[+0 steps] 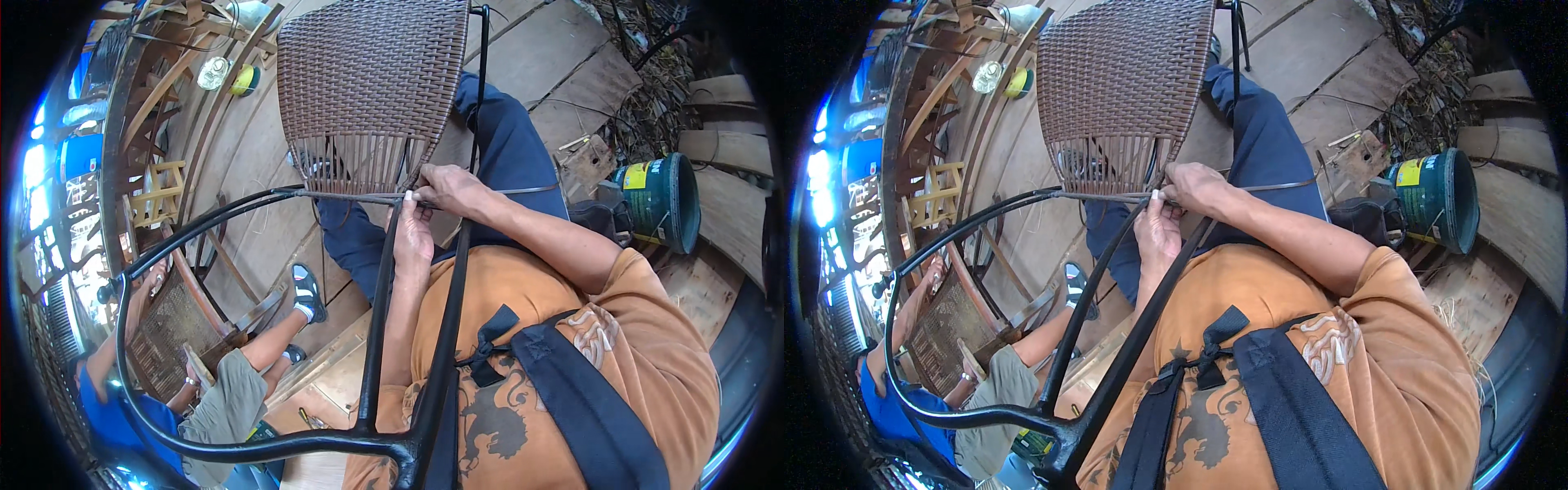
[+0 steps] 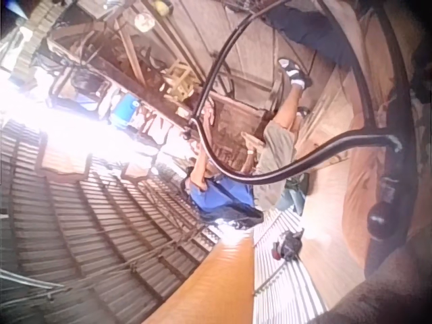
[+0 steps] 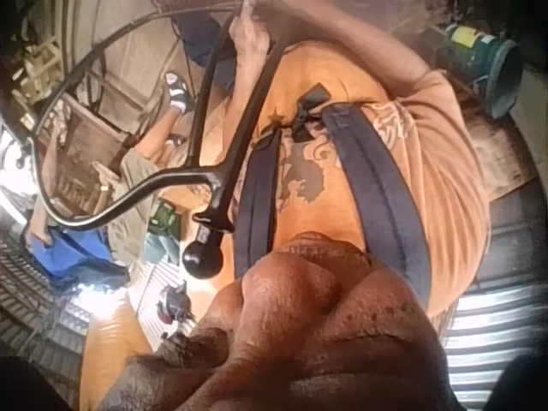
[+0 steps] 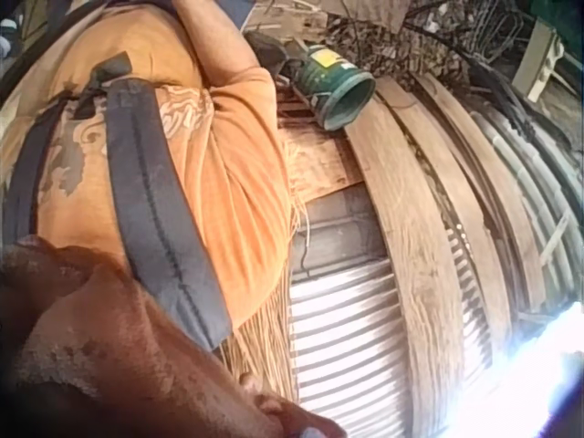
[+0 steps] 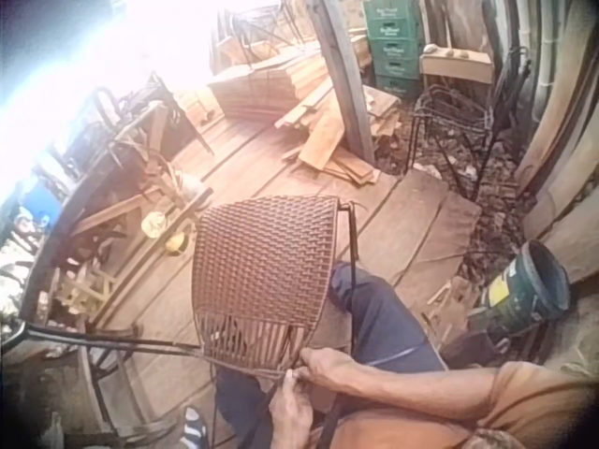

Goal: Weaving synthetic rattan or wicker material onto a chair frame.

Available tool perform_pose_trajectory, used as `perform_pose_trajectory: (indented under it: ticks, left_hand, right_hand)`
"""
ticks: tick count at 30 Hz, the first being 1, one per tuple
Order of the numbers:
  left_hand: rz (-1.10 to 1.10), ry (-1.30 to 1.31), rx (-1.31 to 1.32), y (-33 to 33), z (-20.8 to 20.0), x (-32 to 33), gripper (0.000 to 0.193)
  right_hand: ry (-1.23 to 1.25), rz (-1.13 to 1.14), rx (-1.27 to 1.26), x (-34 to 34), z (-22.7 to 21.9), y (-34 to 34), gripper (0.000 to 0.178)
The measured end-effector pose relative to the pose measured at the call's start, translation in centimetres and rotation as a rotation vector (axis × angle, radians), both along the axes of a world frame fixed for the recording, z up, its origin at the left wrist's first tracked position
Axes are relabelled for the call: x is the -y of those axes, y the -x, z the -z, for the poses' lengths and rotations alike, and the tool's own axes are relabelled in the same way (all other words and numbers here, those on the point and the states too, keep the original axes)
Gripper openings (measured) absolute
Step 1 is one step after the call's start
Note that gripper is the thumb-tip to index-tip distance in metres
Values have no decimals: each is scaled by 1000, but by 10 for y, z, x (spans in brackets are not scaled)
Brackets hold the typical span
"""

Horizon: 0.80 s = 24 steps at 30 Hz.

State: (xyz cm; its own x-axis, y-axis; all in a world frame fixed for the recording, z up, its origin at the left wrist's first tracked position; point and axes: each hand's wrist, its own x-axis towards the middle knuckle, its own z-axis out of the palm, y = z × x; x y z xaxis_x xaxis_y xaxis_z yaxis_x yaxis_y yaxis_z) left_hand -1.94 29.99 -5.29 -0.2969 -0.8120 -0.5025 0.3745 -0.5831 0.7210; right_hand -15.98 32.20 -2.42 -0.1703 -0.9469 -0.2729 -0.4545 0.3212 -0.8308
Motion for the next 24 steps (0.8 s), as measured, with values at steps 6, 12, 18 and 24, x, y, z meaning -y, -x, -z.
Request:
perform_pose_trajectory:
  ticks: [6, 12, 18, 24]
  left_hand:
    - [4, -4, 54, -3, -2, 1, 20]
    - [54, -91, -142, -8, 6, 0, 25]
    - [128, -275, -409, -18, 17, 3, 25]
    - [229, -357, -570, -21, 37, 13, 27]
  right_hand:
    - [-71, -283, -109, -17, 15, 23, 22]
    - [44, -128, -44, -1, -6, 12, 24]
    - [54, 29, 101, -16, -28, 26, 20]
    - [83, -9, 275, -27, -31, 26, 19]
